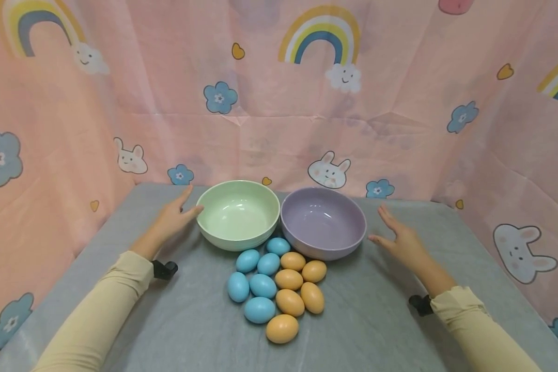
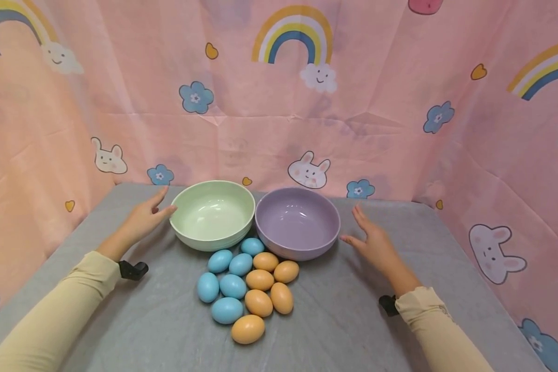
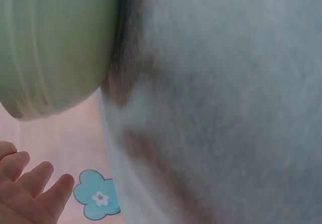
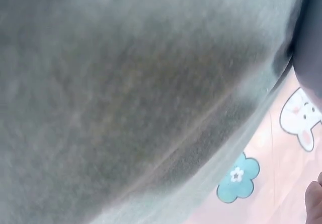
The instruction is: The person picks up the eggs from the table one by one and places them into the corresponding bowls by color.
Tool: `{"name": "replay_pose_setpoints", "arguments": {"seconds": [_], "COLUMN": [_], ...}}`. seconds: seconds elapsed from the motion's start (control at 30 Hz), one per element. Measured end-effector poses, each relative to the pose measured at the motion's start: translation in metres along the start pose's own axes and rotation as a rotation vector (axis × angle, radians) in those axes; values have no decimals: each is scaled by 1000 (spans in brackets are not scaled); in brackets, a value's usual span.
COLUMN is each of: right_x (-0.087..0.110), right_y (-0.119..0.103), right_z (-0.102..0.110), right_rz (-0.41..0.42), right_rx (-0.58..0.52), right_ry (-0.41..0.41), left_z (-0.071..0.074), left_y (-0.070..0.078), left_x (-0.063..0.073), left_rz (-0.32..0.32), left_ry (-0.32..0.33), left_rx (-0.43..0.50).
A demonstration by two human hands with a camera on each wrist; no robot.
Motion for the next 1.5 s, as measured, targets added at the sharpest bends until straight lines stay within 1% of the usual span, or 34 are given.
{"name": "replay_pose_setpoints", "arguments": {"seconds": [0.2,0.33,0.57,0.7,0.83,0.97,1.13,1.3,1.5], "right_x": [4,7,12,16,20,23,26,32,39], "right_y": [-2,-5,-12,-14,-15,-15,-20,-29,-42], "right_z": [-2,-3,-4,-6,-8,-9,-10,-11,-14], "right_rz": [4,-12,-35,-69,-91,-94,-108,-106,-84], "right_rx": [-15,-47,-131,-181,-219,-246,-244,-256,-268], "right_ry": [10,0,-20,-31,-29,-8,9,30,83], "left_z": [-5,-6,-8,-9,-11,-12,-14,-16,-19], "left_y": [0,1,0,0,-1,-2,-1,-1,0], "left_x": [1,2,6,8,10,10,11,11,11], "left_rz": [-13,-26,-35,-29,-18,-11,-7,1,3], "left_ry": [-24,-28,-11,0,11,21,32,35,48], "left_rx": [83,147,227,268,286,295,323,364,397]}}
Point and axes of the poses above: each hand's wrist, its own x-axis away from the middle knuckle, its own z-axis out of the back of the hand, y = z × x, the point moved 3 cm from there along -x, towards the middle knuckle, and after that the axes turned 4 degrees about -y, right-handed, at the moved point
